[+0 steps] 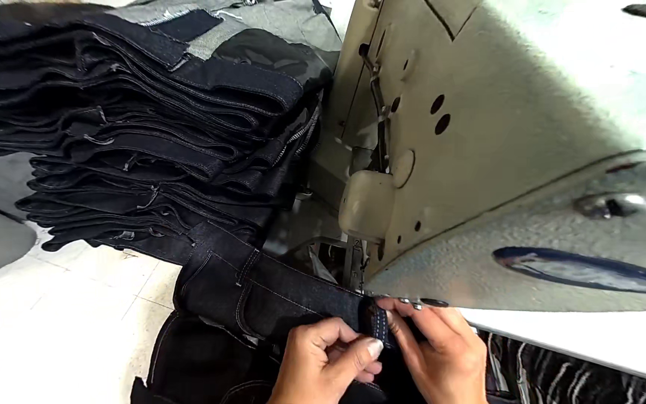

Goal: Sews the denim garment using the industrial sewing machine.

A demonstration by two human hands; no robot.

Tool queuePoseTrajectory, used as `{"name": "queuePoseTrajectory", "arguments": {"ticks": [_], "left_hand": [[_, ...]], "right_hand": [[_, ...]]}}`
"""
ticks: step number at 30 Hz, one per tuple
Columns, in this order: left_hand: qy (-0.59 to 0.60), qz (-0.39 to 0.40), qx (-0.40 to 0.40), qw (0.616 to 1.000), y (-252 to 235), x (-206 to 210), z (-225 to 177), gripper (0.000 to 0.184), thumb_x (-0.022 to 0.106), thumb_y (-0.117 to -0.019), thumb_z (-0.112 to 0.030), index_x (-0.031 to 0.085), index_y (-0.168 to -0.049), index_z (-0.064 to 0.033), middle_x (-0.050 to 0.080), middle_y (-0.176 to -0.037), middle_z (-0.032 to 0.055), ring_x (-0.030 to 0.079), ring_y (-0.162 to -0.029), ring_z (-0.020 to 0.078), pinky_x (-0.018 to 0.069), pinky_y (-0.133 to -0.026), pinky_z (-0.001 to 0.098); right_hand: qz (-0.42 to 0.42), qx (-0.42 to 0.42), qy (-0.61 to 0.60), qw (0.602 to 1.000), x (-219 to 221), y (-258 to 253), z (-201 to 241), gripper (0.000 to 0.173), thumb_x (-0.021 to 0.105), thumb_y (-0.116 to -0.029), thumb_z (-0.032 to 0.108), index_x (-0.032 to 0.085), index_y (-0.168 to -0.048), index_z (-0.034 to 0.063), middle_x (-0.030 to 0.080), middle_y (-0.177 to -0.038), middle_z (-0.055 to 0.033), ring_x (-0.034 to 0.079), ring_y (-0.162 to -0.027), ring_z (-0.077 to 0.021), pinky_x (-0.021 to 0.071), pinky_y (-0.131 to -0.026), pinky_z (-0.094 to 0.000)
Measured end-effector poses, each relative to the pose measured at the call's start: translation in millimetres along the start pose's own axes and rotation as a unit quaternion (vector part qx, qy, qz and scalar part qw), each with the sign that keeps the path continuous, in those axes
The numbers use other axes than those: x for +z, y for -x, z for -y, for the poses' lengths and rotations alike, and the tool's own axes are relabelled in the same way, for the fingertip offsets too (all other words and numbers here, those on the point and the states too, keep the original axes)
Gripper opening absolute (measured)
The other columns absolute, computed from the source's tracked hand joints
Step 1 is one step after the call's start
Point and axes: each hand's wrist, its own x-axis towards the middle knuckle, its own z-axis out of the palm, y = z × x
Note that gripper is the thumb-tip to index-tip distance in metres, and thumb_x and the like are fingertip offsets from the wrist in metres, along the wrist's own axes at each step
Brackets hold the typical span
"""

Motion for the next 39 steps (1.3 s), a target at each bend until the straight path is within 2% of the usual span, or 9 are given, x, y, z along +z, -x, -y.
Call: {"name": "queuePoseTrajectory", "arguments": {"ticks": [4, 6, 9, 12, 14, 16, 21, 26, 39], "left_hand": [[-0.044, -0.009, 0.020, 0.999, -5.1, -0.7, 5.1, 0.009, 0.072, -0.0880, 0.001, 0.065, -0.084, -0.0004, 0.076, -0.080, 0.0069, 0.076, -0.070, 0.0147, 0.0655, -0.067, 0.0317], [-0.192, -0.011, 0.108, 0.975, -6.2, -5.4, 7.9, 0.014, 0.075, -0.0861, -0.004, 0.062, -0.086, -0.0008, 0.073, -0.076, 0.0074, 0.074, -0.065, 0.0117, 0.0626, -0.062, 0.0265], [-0.487, -0.042, 0.400, 0.775, -18.0, -25.4, 14.1, 0.018, 0.072, -0.0948, -0.034, 0.069, -0.093, -0.0156, 0.063, -0.074, -0.0017, 0.058, -0.072, 0.0108, 0.0472, -0.069, 0.0231], [-0.542, 0.064, 0.507, 0.667, -35.6, -41.6, 11.5, 0.021, 0.060, -0.1037, -0.030, 0.072, -0.118, -0.0205, 0.072, -0.121, -0.0034, 0.062, -0.111, 0.0163, 0.0437, -0.098, 0.0324], [-0.523, 0.143, 0.500, 0.676, -44.7, -46.4, 10.5, 0.025, 0.057, -0.1055, -0.028, 0.071, -0.123, -0.0162, 0.071, -0.128, -0.0007, 0.064, -0.115, 0.0157, 0.0457, -0.102, 0.0308], [-0.519, 0.174, 0.475, 0.689, -48.3, -46.7, 7.7, 0.028, 0.055, -0.1064, -0.030, 0.070, -0.126, -0.0164, 0.070, -0.129, -0.0009, 0.063, -0.116, 0.0154, 0.0454, -0.104, 0.0298], [-0.561, 0.143, 0.454, 0.678, -47.2, -35.2, 5.4, 0.029, 0.054, -0.1062, -0.033, 0.070, -0.127, -0.0201, 0.069, -0.130, -0.0047, 0.062, -0.116, 0.0147, 0.0450, -0.102, 0.0289], [-0.508, 0.111, 0.476, 0.709, -50.2, -32.1, 14.0, 0.022, 0.061, -0.1033, -0.024, 0.072, -0.121, -0.0161, 0.072, -0.123, -0.0019, 0.063, -0.118, 0.0139, 0.0456, -0.107, 0.0284], [-0.520, 0.100, 0.464, 0.710, -44.2, -31.8, 13.4, 0.021, 0.065, -0.1017, -0.025, 0.074, -0.118, -0.0165, 0.074, -0.120, -0.0030, 0.064, -0.119, 0.0117, 0.0462, -0.107, 0.0263]], "right_hand": [[0.091, -0.128, 0.132, 0.979, -21.0, -6.8, 6.4, 0.026, 0.053, -0.0983, 0.003, 0.074, -0.105, 0.0179, 0.070, -0.095, -0.0040, 0.064, -0.093, -0.0193, 0.0510, -0.077, -0.0260], [0.128, -0.134, 0.136, 0.973, -28.6, -6.0, 5.8, 0.033, 0.050, -0.0979, 0.001, 0.075, -0.111, 0.0193, 0.069, -0.098, -0.0051, 0.062, -0.095, -0.0209, 0.0508, -0.079, -0.0267], [0.145, -0.120, 0.118, 0.975, -30.6, -4.3, -0.9, 0.038, 0.048, -0.0980, 0.001, 0.072, -0.117, 0.0237, 0.064, -0.099, -0.0075, 0.061, -0.092, -0.0218, 0.0509, -0.072, -0.0267], [0.147, -0.066, 0.056, 0.985, -33.9, -1.8, -12.9, 0.037, 0.049, -0.0986, 0.010, 0.075, -0.115, 0.0306, 0.068, -0.097, -0.0093, 0.068, -0.081, -0.0188, 0.0537, -0.059, -0.0299], [0.205, 0.010, -0.023, 0.979, -50.7, 0.2, -30.4, 0.028, 0.052, -0.1046, 0.032, 0.075, -0.122, 0.0317, 0.070, -0.099, -0.0055, 0.068, -0.082, -0.0137, 0.0573, -0.065, -0.0308], [0.239, 0.075, -0.050, 0.967, -64.9, 6.0, -47.0, 0.039, 0.053, -0.1023, 0.047, 0.070, -0.118, 0.0160, 0.073, -0.089, -0.0038, 0.069, -0.075, -0.0133, 0.0580, -0.064, -0.0347], [0.126, 0.240, -0.170, 0.947, -42.4, 16.7, -49.7, 0.027, 0.057, -0.0995, 0.038, 0.073, -0.092, 0.0169, 0.069, -0.082, 0.0137, 0.062, -0.076, 0.0096, 0.0516, -0.070, -0.0124], [0.068, 0.229, -0.167, 0.957, -42.6, 12.4, -47.8, 0.025, 0.059, -0.0992, 0.039, 0.073, -0.091, 0.0204, 0.071, -0.083, 0.0151, 0.064, -0.079, 0.0101, 0.0528, -0.071, -0.0109], [0.082, 0.183, -0.161, 0.966, -44.2, 14.6, -47.1, 0.033, 0.055, -0.1039, 0.039, 0.073, -0.094, 0.0131, 0.072, -0.083, 0.0088, 0.062, -0.080, 0.0131, 0.0505, -0.072, -0.0079]]}}
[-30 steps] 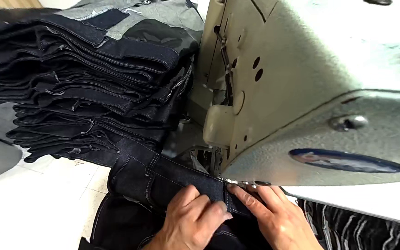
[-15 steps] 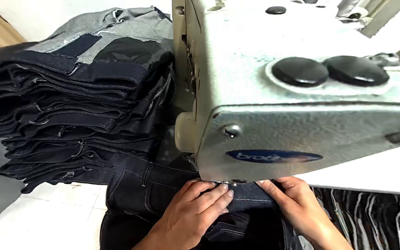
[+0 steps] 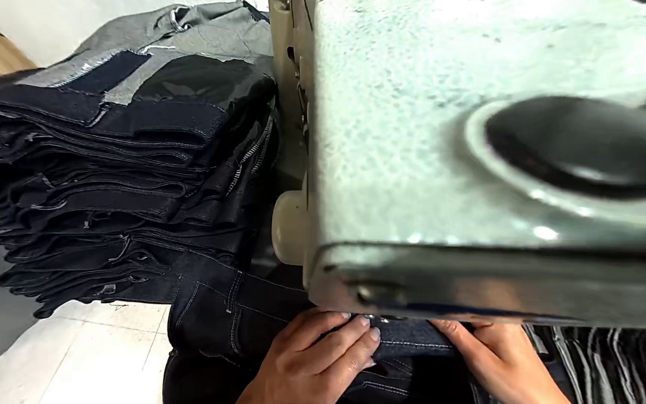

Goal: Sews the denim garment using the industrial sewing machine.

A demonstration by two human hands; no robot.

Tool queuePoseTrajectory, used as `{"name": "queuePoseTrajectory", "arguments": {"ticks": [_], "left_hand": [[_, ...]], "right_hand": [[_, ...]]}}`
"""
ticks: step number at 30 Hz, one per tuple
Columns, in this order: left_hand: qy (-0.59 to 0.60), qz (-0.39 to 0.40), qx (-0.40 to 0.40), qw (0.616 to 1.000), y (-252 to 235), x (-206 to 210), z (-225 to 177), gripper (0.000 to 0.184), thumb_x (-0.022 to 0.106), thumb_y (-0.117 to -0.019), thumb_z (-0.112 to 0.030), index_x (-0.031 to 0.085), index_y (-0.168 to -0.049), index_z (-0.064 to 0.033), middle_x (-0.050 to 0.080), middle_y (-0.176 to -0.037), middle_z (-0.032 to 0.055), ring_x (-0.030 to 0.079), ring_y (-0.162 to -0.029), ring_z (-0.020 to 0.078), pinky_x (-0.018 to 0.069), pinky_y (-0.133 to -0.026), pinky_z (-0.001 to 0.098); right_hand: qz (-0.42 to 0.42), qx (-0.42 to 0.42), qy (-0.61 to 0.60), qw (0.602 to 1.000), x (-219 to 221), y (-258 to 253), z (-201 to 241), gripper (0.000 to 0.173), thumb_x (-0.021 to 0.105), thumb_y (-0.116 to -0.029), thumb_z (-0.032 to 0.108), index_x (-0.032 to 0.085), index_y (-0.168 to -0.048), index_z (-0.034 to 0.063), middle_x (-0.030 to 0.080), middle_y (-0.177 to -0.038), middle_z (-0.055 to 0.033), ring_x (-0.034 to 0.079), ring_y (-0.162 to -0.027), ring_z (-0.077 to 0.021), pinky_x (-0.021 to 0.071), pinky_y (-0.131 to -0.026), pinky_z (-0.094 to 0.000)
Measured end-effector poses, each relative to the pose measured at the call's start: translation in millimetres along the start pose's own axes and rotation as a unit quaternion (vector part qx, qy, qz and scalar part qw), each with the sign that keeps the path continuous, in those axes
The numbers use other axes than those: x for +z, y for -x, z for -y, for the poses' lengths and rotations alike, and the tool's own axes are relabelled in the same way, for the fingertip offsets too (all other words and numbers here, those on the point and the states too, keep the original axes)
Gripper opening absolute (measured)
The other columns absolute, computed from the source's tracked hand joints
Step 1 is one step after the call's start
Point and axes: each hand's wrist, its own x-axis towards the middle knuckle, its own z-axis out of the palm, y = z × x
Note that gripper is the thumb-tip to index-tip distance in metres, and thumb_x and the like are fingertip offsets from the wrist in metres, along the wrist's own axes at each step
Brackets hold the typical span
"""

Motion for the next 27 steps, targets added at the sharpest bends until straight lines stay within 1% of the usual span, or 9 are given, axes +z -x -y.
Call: {"name": "queuePoseTrajectory", "arguments": {"ticks": [4, 8, 10, 12, 14, 17, 21, 25, 27], "left_hand": [[0.034, -0.007, -0.011, 0.999, 3.5, 1.3, 1.5, 0.020, 0.065, -0.1016, -0.025, 0.076, -0.115, -0.0165, 0.074, -0.120, -0.0038, 0.062, -0.121, 0.0107, 0.0444, -0.109, 0.0258], [0.161, -0.002, -0.037, 0.986, 1.1, -15.6, 6.9, 0.016, 0.067, -0.0999, -0.021, 0.077, -0.105, -0.0091, 0.077, -0.112, 0.0031, 0.065, -0.121, 0.0140, 0.0459, -0.111, 0.0279], [0.184, 0.002, -0.051, 0.982, 1.0, -28.7, 8.7, 0.016, 0.066, -0.1003, -0.019, 0.077, -0.104, -0.0070, 0.077, -0.109, 0.0047, 0.067, -0.119, 0.0137, 0.0466, -0.111, 0.0278], [0.171, 0.009, -0.080, 0.982, 2.6, -42.8, 11.0, 0.018, 0.063, -0.1020, -0.020, 0.076, -0.103, -0.0071, 0.077, -0.107, 0.0048, 0.067, -0.117, 0.0128, 0.0478, -0.109, 0.0271], [0.153, 0.023, -0.117, 0.981, 5.9, -56.7, 14.6, 0.021, 0.061, -0.1033, -0.022, 0.077, -0.103, -0.0075, 0.077, -0.106, 0.0054, 0.068, -0.116, 0.0132, 0.0498, -0.107, 0.0282], [0.126, 0.031, -0.148, 0.980, 13.1, -70.5, 20.6, 0.022, 0.060, -0.1039, -0.024, 0.077, -0.104, -0.0081, 0.077, -0.106, 0.0052, 0.068, -0.116, 0.0117, 0.0518, -0.105, 0.0278], [0.115, 0.044, -0.168, 0.978, 16.1, -78.4, 20.3, 0.021, 0.062, -0.1026, -0.020, 0.077, -0.104, -0.0058, 0.077, -0.106, 0.0071, 0.068, -0.115, 0.0121, 0.0514, -0.105, 0.0275], [0.103, 0.033, -0.180, 0.978, 11.8, -69.7, 15.1, 0.021, 0.063, -0.1015, -0.020, 0.078, -0.103, -0.0055, 0.077, -0.107, 0.0086, 0.068, -0.116, 0.0146, 0.0523, -0.104, 0.0283], [0.068, -0.001, -0.177, 0.982, 6.7, -57.3, 13.8, 0.021, 0.064, -0.1013, -0.022, 0.079, -0.103, -0.0078, 0.077, -0.107, 0.0069, 0.068, -0.115, 0.0138, 0.0521, -0.104, 0.0286]], "right_hand": [[0.009, 0.009, 0.002, 1.000, -1.2, 0.8, 4.0, 0.032, 0.057, -0.1026, 0.037, 0.073, -0.094, 0.0106, 0.072, -0.084, 0.0083, 0.062, -0.081, 0.0143, 0.0501, -0.073, -0.0070], [0.041, 0.030, -0.027, 0.998, -5.3, -1.8, 6.5, 0.028, 0.060, -0.1010, 0.036, 0.073, -0.097, 0.0112, 0.073, -0.088, 0.0101, 0.063, -0.084, 0.0137, 0.0520, -0.076, -0.0086], [0.065, 0.044, -0.043, 0.996, -12.3, -2.1, 5.4, 0.025, 0.062, -0.0997, 0.035, 0.072, -0.100, 0.0122, 0.072, -0.091, 0.0117, 0.063, -0.086, 0.0125, 0.0530, -0.078, -0.0103], [0.100, 0.054, -0.061, 0.992, -19.9, -1.0, 6.8, 0.026, 0.062, -0.0999, 0.035, 0.070, -0.106, 0.0108, 0.071, -0.093, 0.0117, 0.064, -0.086, 0.0108, 0.0538, -0.079, -0.0126], [0.119, 0.053, -0.061, 0.990, -25.6, 1.7, 7.2, 0.032, 0.062, -0.1003, 0.038, 0.068, -0.111, 0.0082, 0.071, -0.094, 0.0086, 0.064, -0.086, 0.0083, 0.0541, -0.079, -0.0149], [0.113, 0.063, -0.055, 0.990, -30.7, 9.9, 4.5, 0.036, 0.064, -0.0987, 0.040, 0.067, -0.115, 0.0082, 0.072, -0.098, 0.0071, 0.065, -0.090, 0.0060, 0.0556, -0.081, -0.0164], [0.118, 0.107, -0.097, 0.982, -34.6, 21.6, 5.7, 0.043, 0.068, -0.0948, 0.040, 0.065, -0.120, 0.0056, 0.071, -0.108, 0.0056, 0.066, -0.099, 0.0033, 0.0563, -0.088, -0.0201], [0.106, 0.159, -0.145, 0.971, -29.7, 30.7, -0.4, 0.047, 0.076, -0.0860, 0.046, 0.067, -0.117, 0.0122, 0.073, -0.105, 0.0109, 0.068, -0.097, 0.0025, 0.0574, -0.088, -0.0211], [0.089, 0.170, -0.145, 0.971, -23.1, 31.3, -6.1, 0.050, 0.080, -0.0796, 0.048, 0.069, -0.114, 0.0138, 0.073, -0.102, 0.0101, 0.069, -0.095, 0.0007, 0.0583, -0.085, -0.0220]]}}
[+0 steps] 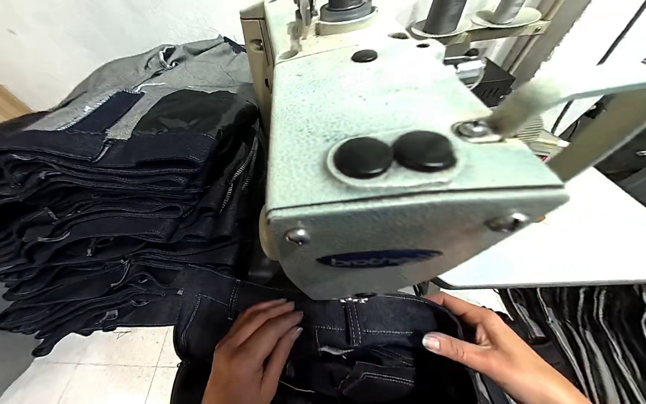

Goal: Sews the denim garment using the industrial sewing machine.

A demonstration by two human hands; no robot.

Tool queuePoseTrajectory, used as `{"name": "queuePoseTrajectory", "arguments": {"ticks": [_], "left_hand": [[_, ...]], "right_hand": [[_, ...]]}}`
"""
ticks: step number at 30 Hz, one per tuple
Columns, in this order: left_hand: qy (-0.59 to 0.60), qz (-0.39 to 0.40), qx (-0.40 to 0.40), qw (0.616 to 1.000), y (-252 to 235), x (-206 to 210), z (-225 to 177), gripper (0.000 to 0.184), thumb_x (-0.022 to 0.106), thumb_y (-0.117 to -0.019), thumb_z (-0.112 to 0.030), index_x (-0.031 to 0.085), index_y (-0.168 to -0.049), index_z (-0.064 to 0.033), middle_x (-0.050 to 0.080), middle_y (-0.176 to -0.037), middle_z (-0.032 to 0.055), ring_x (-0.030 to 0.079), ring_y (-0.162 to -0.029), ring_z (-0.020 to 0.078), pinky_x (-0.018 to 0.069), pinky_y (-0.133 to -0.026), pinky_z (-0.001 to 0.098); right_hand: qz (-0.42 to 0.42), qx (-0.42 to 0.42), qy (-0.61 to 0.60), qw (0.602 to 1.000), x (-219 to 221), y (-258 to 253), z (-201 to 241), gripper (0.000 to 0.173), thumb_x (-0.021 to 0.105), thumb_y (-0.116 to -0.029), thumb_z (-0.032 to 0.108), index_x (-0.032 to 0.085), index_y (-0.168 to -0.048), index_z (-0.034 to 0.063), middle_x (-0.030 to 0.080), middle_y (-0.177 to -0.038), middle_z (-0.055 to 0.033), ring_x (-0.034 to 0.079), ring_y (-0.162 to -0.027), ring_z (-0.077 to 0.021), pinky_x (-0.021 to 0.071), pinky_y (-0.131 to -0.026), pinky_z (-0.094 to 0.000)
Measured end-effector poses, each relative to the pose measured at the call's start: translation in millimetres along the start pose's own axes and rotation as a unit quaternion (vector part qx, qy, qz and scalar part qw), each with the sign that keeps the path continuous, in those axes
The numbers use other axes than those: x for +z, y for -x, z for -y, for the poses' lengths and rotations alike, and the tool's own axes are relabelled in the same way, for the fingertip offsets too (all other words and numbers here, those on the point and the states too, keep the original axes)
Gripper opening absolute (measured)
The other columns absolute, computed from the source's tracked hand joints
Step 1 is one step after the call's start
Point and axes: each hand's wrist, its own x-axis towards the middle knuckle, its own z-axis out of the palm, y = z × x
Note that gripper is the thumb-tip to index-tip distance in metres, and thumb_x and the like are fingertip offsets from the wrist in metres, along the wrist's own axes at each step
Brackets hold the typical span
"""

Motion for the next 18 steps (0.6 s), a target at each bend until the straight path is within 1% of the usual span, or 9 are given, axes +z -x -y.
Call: {"name": "queuePoseTrajectory", "arguments": {"ticks": [3, 5, 6, 9, 12, 13, 15, 16, 18], "left_hand": [[-0.094, -0.055, -0.002, 0.994, -11.8, 25.3, 0.5, 0.027, 0.060, -0.1017, -0.033, 0.077, -0.104, -0.0123, 0.077, -0.106, 0.0031, 0.070, -0.111, 0.0166, 0.0505, -0.105, 0.0401], [-0.110, -0.016, -0.049, 0.993, -19.0, 40.7, -1.3, 0.041, 0.057, -0.1004, -0.039, 0.075, -0.111, -0.0035, 0.076, -0.112, 0.0124, 0.070, -0.113, 0.0307, 0.0483, -0.104, 0.0571], [-0.083, 0.021, -0.091, 0.992, -22.5, 45.8, -3.8, 0.045, 0.056, -0.1013, -0.040, 0.072, -0.115, 0.0000, 0.074, -0.113, 0.0150, 0.069, -0.115, 0.0333, 0.0474, -0.105, 0.0589], [0.049, 0.116, -0.224, 0.966, -30.3, 49.7, -7.8, 0.050, 0.052, -0.1030, -0.040, 0.065, -0.122, 0.0036, 0.074, -0.109, 0.0138, 0.069, -0.109, 0.0235, 0.0536, -0.098, 0.0468], [0.139, 0.081, -0.211, 0.964, -28.1, 53.4, -6.5, 0.038, 0.054, -0.1022, -0.025, 0.062, -0.122, 0.0065, 0.075, -0.103, 0.0085, 0.071, -0.099, 0.0089, 0.0571, -0.092, 0.0316], [0.131, 0.052, -0.199, 0.970, -30.2, 56.7, -5.6, 0.032, 0.054, -0.1002, -0.019, 0.066, -0.115, 0.0066, 0.075, -0.100, 0.0097, 0.071, -0.098, 0.0092, 0.0569, -0.091, 0.0298], [0.104, 0.030, -0.232, 0.967, -41.0, 58.7, -5.9, 0.026, 0.059, -0.0928, -0.005, 0.069, -0.108, 0.0128, 0.073, -0.103, 0.0228, 0.069, -0.105, 0.0239, 0.0520, -0.098, 0.0375], [0.110, 0.056, -0.282, 0.952, -49.9, 56.4, -4.4, 0.028, 0.061, -0.0926, -0.002, 0.067, -0.113, 0.0152, 0.070, -0.111, 0.0259, 0.066, -0.112, 0.0257, 0.0486, -0.103, 0.0369], [0.133, 0.115, -0.345, 0.922, -66.8, 50.9, 2.9, 0.033, 0.065, -0.0932, -0.003, 0.063, -0.121, 0.0131, 0.067, -0.118, 0.0231, 0.062, -0.114, 0.0191, 0.0465, -0.104, 0.0315]], "right_hand": [[-0.025, -0.003, 0.005, 1.000, 13.8, -7.0, -5.0, 0.053, 0.084, -0.0751, 0.042, 0.068, -0.116, 0.0126, 0.074, -0.102, 0.0091, 0.070, -0.096, 0.0008, 0.0588, -0.085, -0.0213], [-0.045, -0.045, -0.013, 0.998, 23.7, -11.3, -10.4, 0.048, 0.082, -0.0786, 0.038, 0.068, -0.115, 0.0105, 0.074, -0.103, 0.0097, 0.069, -0.097, 0.0027, 0.0576, -0.088, -0.0193], [-0.045, -0.068, -0.031, 0.996, 26.1, -13.2, -14.0, 0.039, 0.080, -0.0819, 0.036, 0.066, -0.110, 0.0127, 0.073, -0.099, 0.0118, 0.068, -0.094, 0.0039, 0.0577, -0.085, -0.0182], [-0.009, -0.059, -0.085, 0.995, 25.6, -12.1, -15.8, 0.025, 0.074, -0.0891, 0.035, 0.064, -0.104, 0.0177, 0.071, -0.091, 0.0145, 0.068, -0.085, 0.0035, 0.0575, -0.078, -0.0190], [-0.021, 0.058, -0.153, 0.986, 29.2, -9.4, 1.2, 0.024, 0.072, -0.0881, 0.026, 0.064, -0.107, 0.0144, 0.074, -0.092, 0.0086, 0.072, -0.085, -0.0034, 0.0609, -0.078, -0.0243], [-0.035, 0.091, -0.168, 0.981, 30.1, -14.2, 9.4, 0.024, 0.071, -0.0873, 0.024, 0.065, -0.109, 0.0134, 0.075, -0.092, 0.0073, 0.072, -0.084, -0.0047, 0.0617, -0.078, -0.0252], [-0.069, 0.136, -0.192, 0.969, 31.1, -31.4, 25.4, 0.024, 0.068, -0.0879, 0.019, 0.065, -0.110, 0.0111, 0.075, -0.091, 0.0038, 0.073, -0.082, -0.0070, 0.0628, -0.075, -0.0265], [-0.083, 0.151, -0.201, 0.964, 31.1, -41.0, 32.5, 0.021, 0.065, -0.0888, 0.015, 0.066, -0.109, 0.0106, 0.075, -0.088, 0.0016, 0.073, -0.080, -0.0078, 0.0625, -0.073, -0.0264], [-0.095, 0.157, -0.221, 0.958, 29.1, -54.9, 43.0, 0.017, 0.062, -0.0915, 0.008, 0.068, -0.108, 0.0098, 0.076, -0.085, -0.0015, 0.073, -0.075, -0.0081, 0.0622, -0.068, -0.0245]]}}
